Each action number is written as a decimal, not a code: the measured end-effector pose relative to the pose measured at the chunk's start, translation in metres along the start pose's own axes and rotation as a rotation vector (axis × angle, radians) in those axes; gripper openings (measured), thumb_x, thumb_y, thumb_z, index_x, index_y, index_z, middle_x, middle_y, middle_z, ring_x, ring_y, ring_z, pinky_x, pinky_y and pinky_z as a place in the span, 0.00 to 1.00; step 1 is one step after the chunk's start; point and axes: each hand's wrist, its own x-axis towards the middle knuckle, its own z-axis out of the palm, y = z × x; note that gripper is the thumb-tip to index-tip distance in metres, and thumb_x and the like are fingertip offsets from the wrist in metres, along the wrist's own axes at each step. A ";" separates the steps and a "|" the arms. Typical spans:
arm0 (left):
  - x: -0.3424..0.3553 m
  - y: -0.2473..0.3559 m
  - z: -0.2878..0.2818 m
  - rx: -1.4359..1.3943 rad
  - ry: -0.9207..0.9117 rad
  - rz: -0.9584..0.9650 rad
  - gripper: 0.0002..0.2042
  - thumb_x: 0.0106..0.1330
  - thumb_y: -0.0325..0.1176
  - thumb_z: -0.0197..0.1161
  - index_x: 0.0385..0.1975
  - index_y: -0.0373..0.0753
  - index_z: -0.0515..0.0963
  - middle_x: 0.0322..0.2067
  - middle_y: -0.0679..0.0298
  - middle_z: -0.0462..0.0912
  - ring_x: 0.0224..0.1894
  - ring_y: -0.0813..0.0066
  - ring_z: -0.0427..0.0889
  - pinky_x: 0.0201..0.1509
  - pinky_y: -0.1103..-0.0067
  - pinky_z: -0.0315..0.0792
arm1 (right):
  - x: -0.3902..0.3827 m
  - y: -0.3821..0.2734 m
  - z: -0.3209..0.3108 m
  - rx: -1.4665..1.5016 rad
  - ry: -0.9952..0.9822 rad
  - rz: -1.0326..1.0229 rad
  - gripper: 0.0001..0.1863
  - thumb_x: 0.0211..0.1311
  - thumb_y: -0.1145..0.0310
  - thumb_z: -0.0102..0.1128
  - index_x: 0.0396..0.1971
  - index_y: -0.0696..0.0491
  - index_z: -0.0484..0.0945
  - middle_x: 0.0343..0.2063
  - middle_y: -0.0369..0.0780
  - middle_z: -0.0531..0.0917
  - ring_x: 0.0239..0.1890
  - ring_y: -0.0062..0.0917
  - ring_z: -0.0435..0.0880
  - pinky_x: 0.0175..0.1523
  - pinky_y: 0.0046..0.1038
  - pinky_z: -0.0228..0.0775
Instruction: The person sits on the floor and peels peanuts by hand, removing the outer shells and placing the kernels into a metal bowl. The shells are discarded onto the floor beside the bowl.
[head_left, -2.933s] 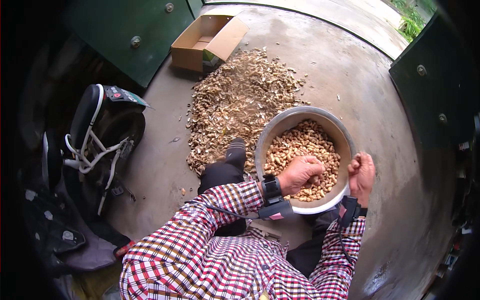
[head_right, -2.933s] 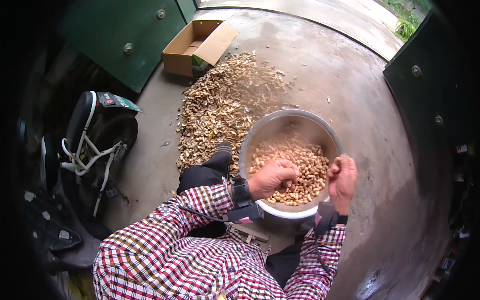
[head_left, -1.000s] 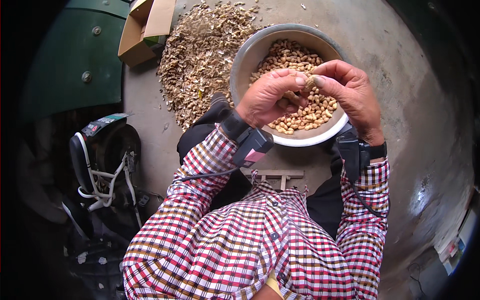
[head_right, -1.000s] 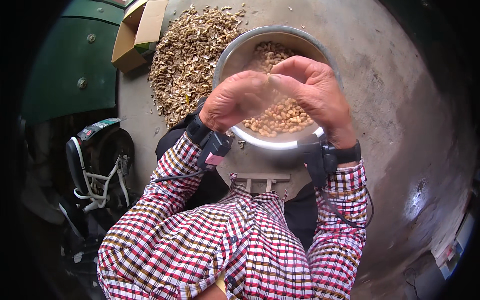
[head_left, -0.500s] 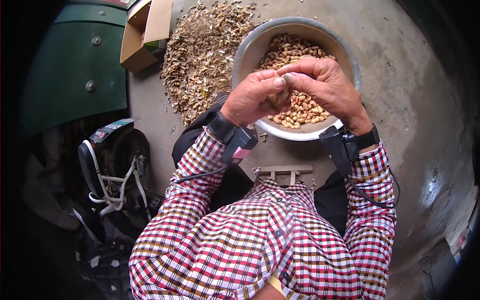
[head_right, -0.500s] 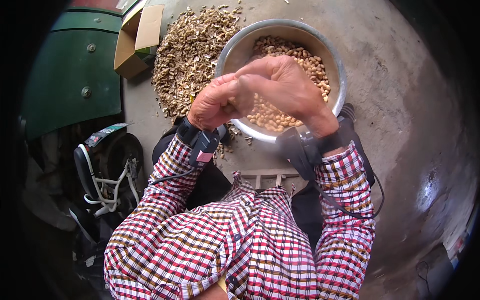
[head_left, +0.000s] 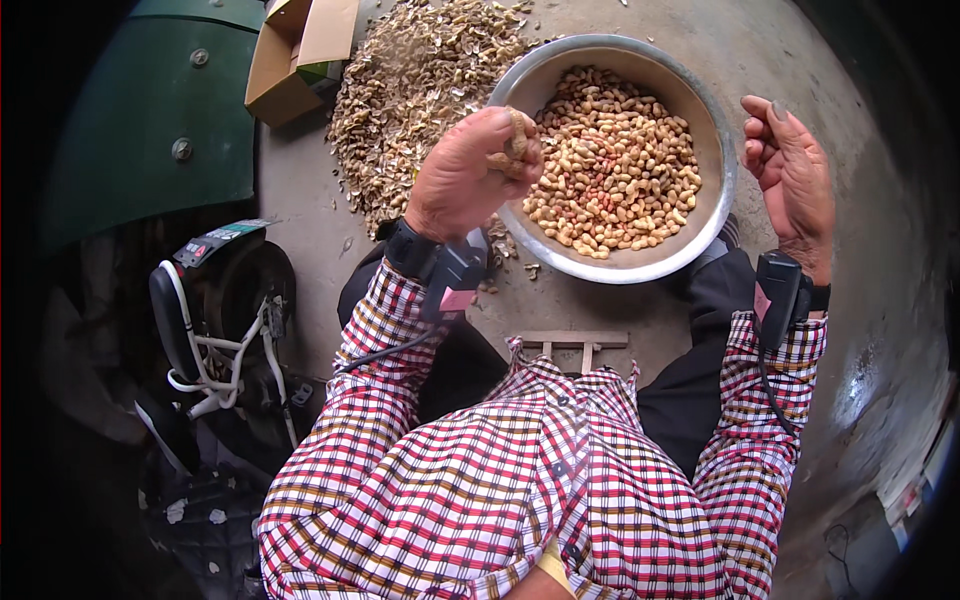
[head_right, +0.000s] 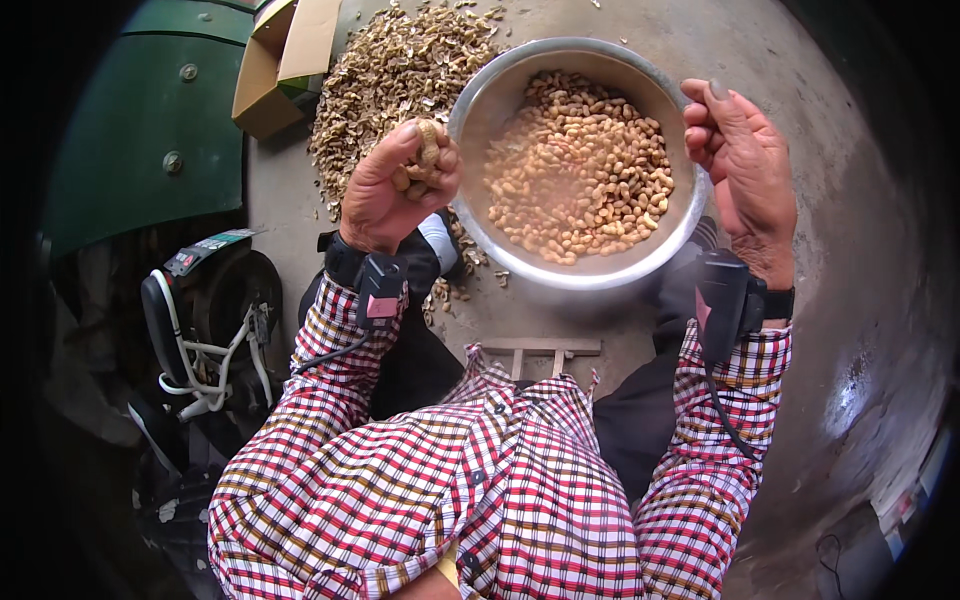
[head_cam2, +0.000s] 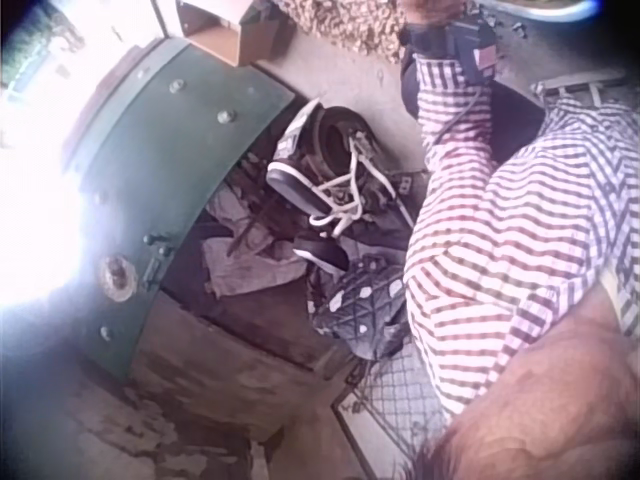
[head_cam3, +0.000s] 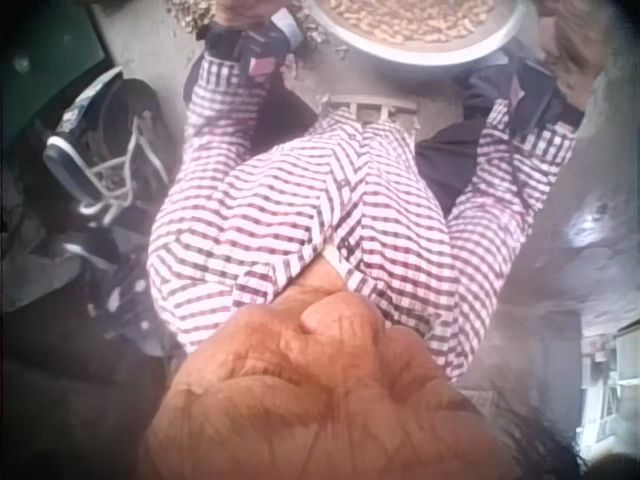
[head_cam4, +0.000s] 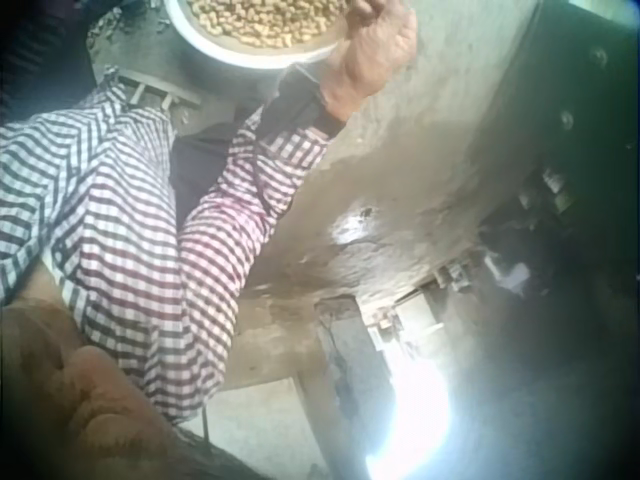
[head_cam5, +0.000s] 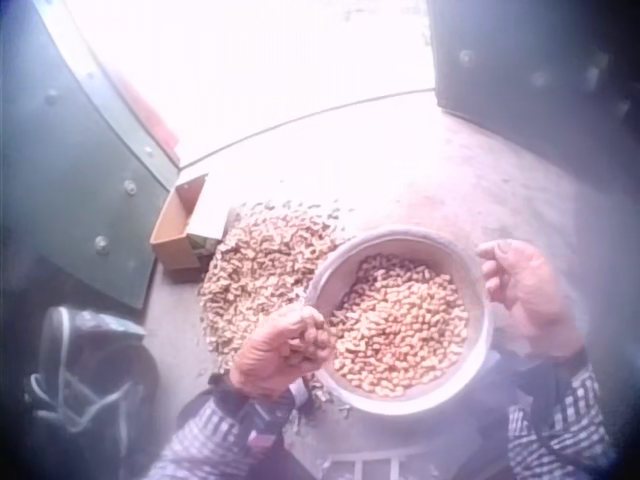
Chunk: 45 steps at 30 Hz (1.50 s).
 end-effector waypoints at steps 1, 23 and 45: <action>-0.001 0.000 -0.001 -0.010 0.031 0.005 0.13 0.56 0.36 0.56 0.34 0.32 0.69 0.28 0.58 0.71 0.29 0.75 0.69 0.28 0.84 0.64 | 0.000 -0.001 -0.001 0.014 0.004 -0.012 0.14 0.59 0.64 0.50 0.39 0.60 0.73 0.24 0.31 0.75 0.24 0.10 0.71 0.32 0.10 0.64; -0.005 0.003 0.000 0.008 0.031 0.003 0.12 0.58 0.36 0.54 0.34 0.32 0.70 0.25 0.59 0.72 0.26 0.75 0.69 0.28 0.83 0.65 | -0.013 -0.004 -0.005 0.011 0.068 0.017 0.14 0.59 0.65 0.50 0.37 0.61 0.73 0.23 0.33 0.74 0.23 0.12 0.70 0.30 0.11 0.65; 0.006 0.000 0.019 0.068 -0.043 0.018 0.13 0.57 0.37 0.53 0.33 0.33 0.70 0.22 0.62 0.73 0.22 0.75 0.70 0.21 0.83 0.62 | -0.016 -0.019 -0.009 0.138 0.111 0.010 0.15 0.62 0.64 0.46 0.38 0.63 0.71 0.24 0.35 0.74 0.22 0.15 0.70 0.29 0.16 0.66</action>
